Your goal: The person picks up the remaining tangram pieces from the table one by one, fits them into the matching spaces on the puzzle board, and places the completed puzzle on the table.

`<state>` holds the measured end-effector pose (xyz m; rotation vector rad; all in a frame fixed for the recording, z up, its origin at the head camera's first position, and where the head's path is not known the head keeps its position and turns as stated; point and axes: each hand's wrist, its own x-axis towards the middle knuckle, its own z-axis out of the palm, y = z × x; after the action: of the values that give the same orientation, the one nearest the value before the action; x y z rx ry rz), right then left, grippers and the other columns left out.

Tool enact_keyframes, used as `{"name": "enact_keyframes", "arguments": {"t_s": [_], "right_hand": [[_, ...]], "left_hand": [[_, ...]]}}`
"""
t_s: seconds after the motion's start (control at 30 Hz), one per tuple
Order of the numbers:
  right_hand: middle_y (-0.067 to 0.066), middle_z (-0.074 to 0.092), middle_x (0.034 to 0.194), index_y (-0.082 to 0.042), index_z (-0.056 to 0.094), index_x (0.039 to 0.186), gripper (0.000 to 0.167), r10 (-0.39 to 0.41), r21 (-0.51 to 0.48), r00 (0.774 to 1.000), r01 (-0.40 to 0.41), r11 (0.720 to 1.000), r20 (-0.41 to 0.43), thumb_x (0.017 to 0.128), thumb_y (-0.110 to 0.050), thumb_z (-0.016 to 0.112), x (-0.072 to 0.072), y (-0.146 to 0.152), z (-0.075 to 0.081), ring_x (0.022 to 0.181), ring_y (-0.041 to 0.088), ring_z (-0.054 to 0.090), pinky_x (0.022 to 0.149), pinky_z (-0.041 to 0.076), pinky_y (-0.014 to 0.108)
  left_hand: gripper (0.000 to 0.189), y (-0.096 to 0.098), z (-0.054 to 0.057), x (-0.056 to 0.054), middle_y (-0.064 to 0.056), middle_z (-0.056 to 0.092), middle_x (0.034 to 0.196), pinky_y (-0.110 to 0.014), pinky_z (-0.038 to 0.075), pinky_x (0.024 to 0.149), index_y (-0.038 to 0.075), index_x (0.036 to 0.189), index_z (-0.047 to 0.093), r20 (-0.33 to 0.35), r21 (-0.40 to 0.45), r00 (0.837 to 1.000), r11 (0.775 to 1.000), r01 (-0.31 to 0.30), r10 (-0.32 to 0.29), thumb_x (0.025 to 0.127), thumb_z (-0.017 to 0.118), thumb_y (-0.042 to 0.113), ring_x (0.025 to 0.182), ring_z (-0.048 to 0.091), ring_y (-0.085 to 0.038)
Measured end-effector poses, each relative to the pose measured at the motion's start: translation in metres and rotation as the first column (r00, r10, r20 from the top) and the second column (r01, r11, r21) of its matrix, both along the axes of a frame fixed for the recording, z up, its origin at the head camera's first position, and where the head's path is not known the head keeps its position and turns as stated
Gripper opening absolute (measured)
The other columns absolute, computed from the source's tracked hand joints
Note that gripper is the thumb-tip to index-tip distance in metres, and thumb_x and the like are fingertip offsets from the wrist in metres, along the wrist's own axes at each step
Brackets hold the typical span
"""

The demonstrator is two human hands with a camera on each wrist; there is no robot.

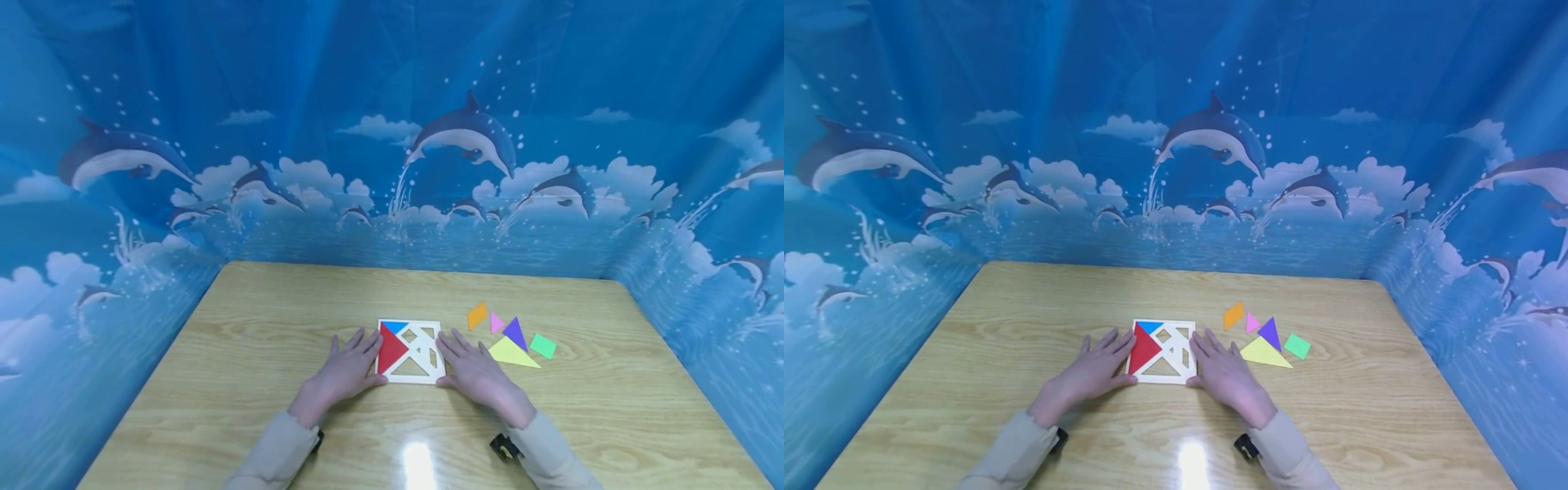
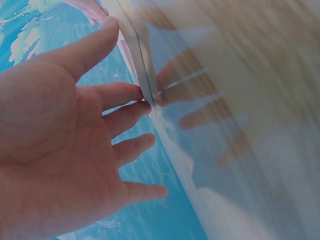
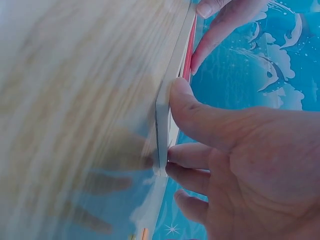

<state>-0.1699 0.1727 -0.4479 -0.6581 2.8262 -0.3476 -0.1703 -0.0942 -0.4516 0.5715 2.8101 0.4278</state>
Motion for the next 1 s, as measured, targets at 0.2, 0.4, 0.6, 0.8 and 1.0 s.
{"name": "enact_keyframes", "arguments": {"t_s": [0.2, 0.4, 0.6, 0.8, 1.0], "right_hand": [[0.014, 0.030, 0.164, -0.001, 0.036, 0.155, 0.077, -0.010, -0.006, 1.000, 0.011, 1.000, 0.013, 0.095, -0.038, 0.067, 0.003, 0.005, 0.003, 0.154, 0.038, 0.017, 0.118, 0.016, 0.069], [0.015, 0.030, 0.164, 0.000, 0.037, 0.155, 0.078, -0.006, 0.002, 1.000, 0.006, 1.000, 0.005, 0.095, -0.038, 0.068, 0.004, 0.010, 0.002, 0.153, 0.039, 0.018, 0.117, 0.017, 0.070], [0.015, 0.030, 0.164, -0.001, 0.037, 0.155, 0.078, -0.002, 0.001, 1.000, 0.002, 1.000, -0.005, 0.095, -0.039, 0.068, 0.006, 0.015, 0.002, 0.153, 0.039, 0.019, 0.116, 0.017, 0.071], [0.015, 0.030, 0.164, 0.000, 0.037, 0.155, 0.078, -0.006, -0.003, 1.000, 0.006, 1.000, -0.005, 0.094, -0.039, 0.068, 0.008, 0.019, 0.003, 0.153, 0.040, 0.019, 0.116, 0.017, 0.071], [0.015, 0.029, 0.164, -0.001, 0.037, 0.155, 0.077, -0.011, 0.001, 1.000, 0.011, 1.000, 0.003, 0.095, -0.039, 0.067, 0.011, 0.023, 0.003, 0.153, 0.040, 0.018, 0.115, 0.018, 0.072]], "left_hand": [[0.079, 0.004, 0.000, 0.000, -0.008, 0.029, 0.166, -0.072, 0.010, 0.118, 0.007, 0.157, 0.036, 0.001, -0.003, 1.000, 1.000, 0.011, -0.011, 0.095, 0.068, 0.046, 0.154, 0.019, -0.037], [0.079, 0.008, 0.000, 0.000, -0.008, 0.031, 0.165, -0.072, 0.010, 0.118, 0.007, 0.157, 0.037, -0.002, 0.013, 1.000, 1.000, 0.021, -0.021, 0.095, 0.069, 0.045, 0.154, 0.019, -0.038], [0.078, 0.011, 0.001, 0.002, -0.008, 0.032, 0.165, -0.072, 0.010, 0.117, 0.006, 0.156, 0.039, -0.005, 0.027, 1.000, 0.999, 0.030, -0.030, 0.095, 0.069, 0.044, 0.154, 0.019, -0.038], [0.077, 0.015, 0.003, 0.004, -0.008, 0.033, 0.164, -0.072, 0.012, 0.117, 0.005, 0.156, 0.039, -0.007, 0.019, 0.999, 0.999, 0.047, -0.047, 0.095, 0.069, 0.044, 0.154, 0.019, -0.037], [0.078, 0.018, 0.005, 0.006, -0.008, 0.033, 0.164, -0.071, 0.014, 0.118, 0.006, 0.156, 0.038, -0.007, -0.002, 0.998, 0.998, 0.058, -0.058, 0.096, 0.068, 0.045, 0.154, 0.020, -0.036]]}}
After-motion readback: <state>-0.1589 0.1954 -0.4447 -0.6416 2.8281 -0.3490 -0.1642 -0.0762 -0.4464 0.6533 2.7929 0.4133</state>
